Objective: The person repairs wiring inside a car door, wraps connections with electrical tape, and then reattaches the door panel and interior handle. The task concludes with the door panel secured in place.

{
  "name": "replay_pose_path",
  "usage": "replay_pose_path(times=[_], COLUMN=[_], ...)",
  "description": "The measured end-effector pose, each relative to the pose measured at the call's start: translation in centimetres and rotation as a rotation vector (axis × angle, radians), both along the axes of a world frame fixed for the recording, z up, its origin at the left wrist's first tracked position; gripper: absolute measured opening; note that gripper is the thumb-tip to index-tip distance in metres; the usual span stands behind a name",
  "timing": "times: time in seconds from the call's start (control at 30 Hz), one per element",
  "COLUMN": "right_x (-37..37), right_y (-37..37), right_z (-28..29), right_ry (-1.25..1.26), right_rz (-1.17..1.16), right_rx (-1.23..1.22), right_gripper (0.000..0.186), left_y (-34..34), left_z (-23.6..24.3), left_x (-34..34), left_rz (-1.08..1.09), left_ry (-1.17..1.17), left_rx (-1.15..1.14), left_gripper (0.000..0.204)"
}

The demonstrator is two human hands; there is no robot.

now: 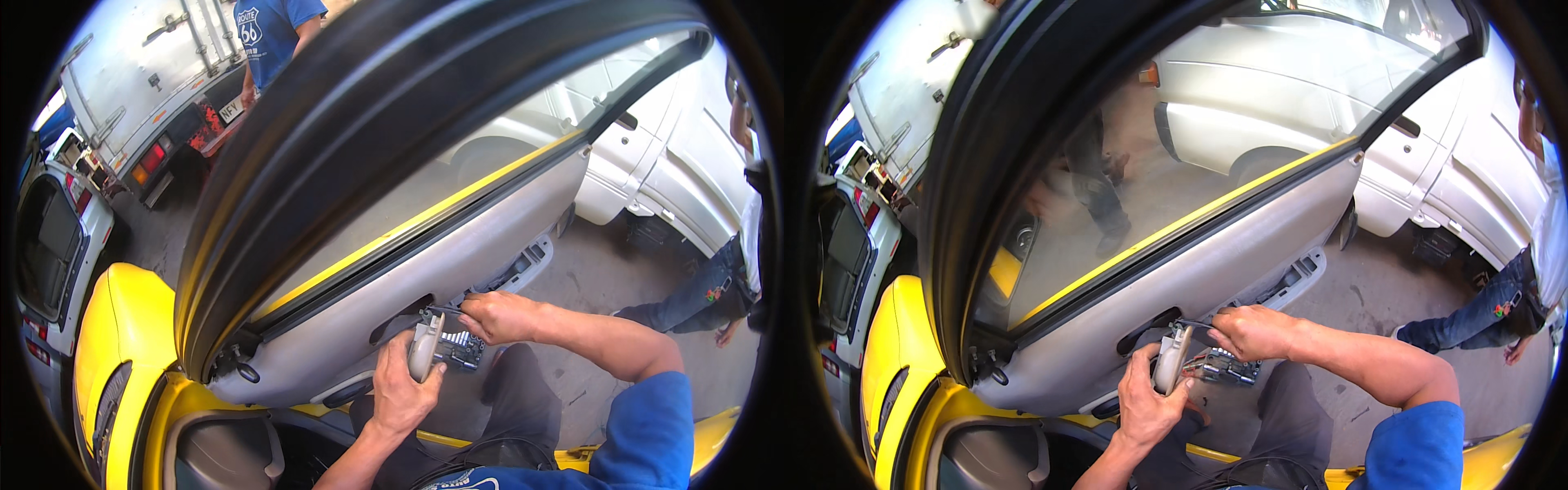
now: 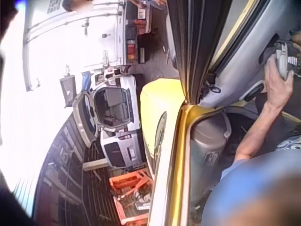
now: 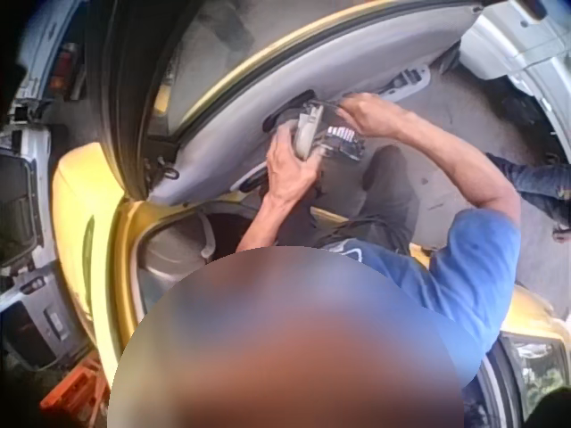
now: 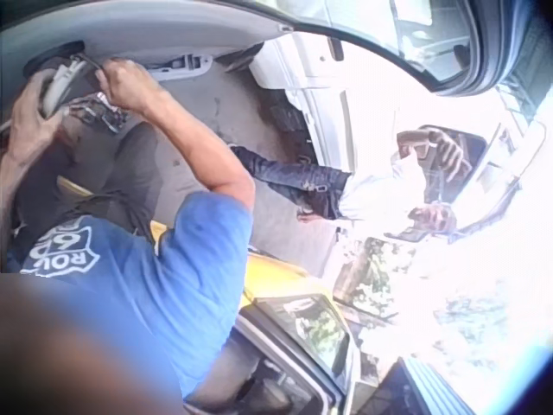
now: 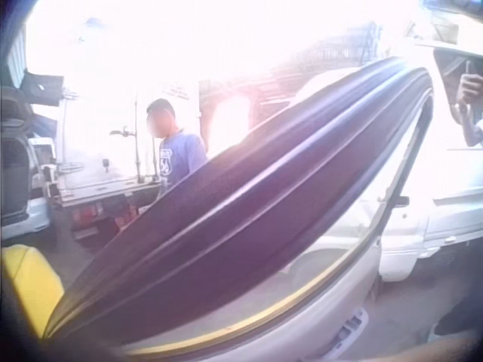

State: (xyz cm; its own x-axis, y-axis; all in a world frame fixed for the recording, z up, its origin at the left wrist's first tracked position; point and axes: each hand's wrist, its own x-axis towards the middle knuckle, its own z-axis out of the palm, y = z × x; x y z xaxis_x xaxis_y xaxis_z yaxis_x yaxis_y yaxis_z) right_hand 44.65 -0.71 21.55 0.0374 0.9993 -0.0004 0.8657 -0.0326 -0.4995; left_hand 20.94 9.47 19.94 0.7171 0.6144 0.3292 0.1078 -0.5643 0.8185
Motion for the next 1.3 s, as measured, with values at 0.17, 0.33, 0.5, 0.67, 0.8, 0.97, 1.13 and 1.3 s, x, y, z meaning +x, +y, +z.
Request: replay_pose_path(times=[0.17,0.33,0.5,0.67,0.8,0.97,1.13,1.3], right_x=[0.3,0.2,0.0,0.1,-0.3,-0.7,-1.0,-0.2], right_y=[0.2,0.2,-0.4,-0.3,-0.1,-0.4,-0.8,-1.1], right_z=[0.0,-0.3,-1.6,-3.2,-4.2,-2.7,-0.5,-2.7], right_ry=[0.056,0.004,-0.01,-0.083,-0.079,-0.08,-0.09,-0.119], right_rz=[0.042,0.033,0.011,0.026,0.013,-0.027,-0.061,-0.006], right_rx=[0.022,0.015,0.087,0.164,0.242,0.155,0.033,0.174], right_gripper=[0.027,0.023,0.02,0.018,0.017,0.02,0.023,0.022], left_y=[1.7,1.0,0.7,0.1,-0.7,-0.5,0.0,-0.4], left_z=[1.2,0.9,0.0,0.2,-0.2,-2.1,-3.7,-3.9], left_x=[-1.4,-0.6,0.4,0.0,-0.2,-0.4,-0.5,-0.7], left_rz=[-0.109,-0.01,-0.004,0.045,0.08,0.05,-0.008,-0.062], left_ry=[0.023,-0.012,-0.354,-0.259,-0.253,-0.299,-0.343,-0.339], left_rx=[-0.624,-0.589,-1.018,-0.636,-0.513,-0.502,-0.45,-0.764], left_gripper=[0.073,0.063,0.053,0.048,0.047,0.049,0.05,0.053])
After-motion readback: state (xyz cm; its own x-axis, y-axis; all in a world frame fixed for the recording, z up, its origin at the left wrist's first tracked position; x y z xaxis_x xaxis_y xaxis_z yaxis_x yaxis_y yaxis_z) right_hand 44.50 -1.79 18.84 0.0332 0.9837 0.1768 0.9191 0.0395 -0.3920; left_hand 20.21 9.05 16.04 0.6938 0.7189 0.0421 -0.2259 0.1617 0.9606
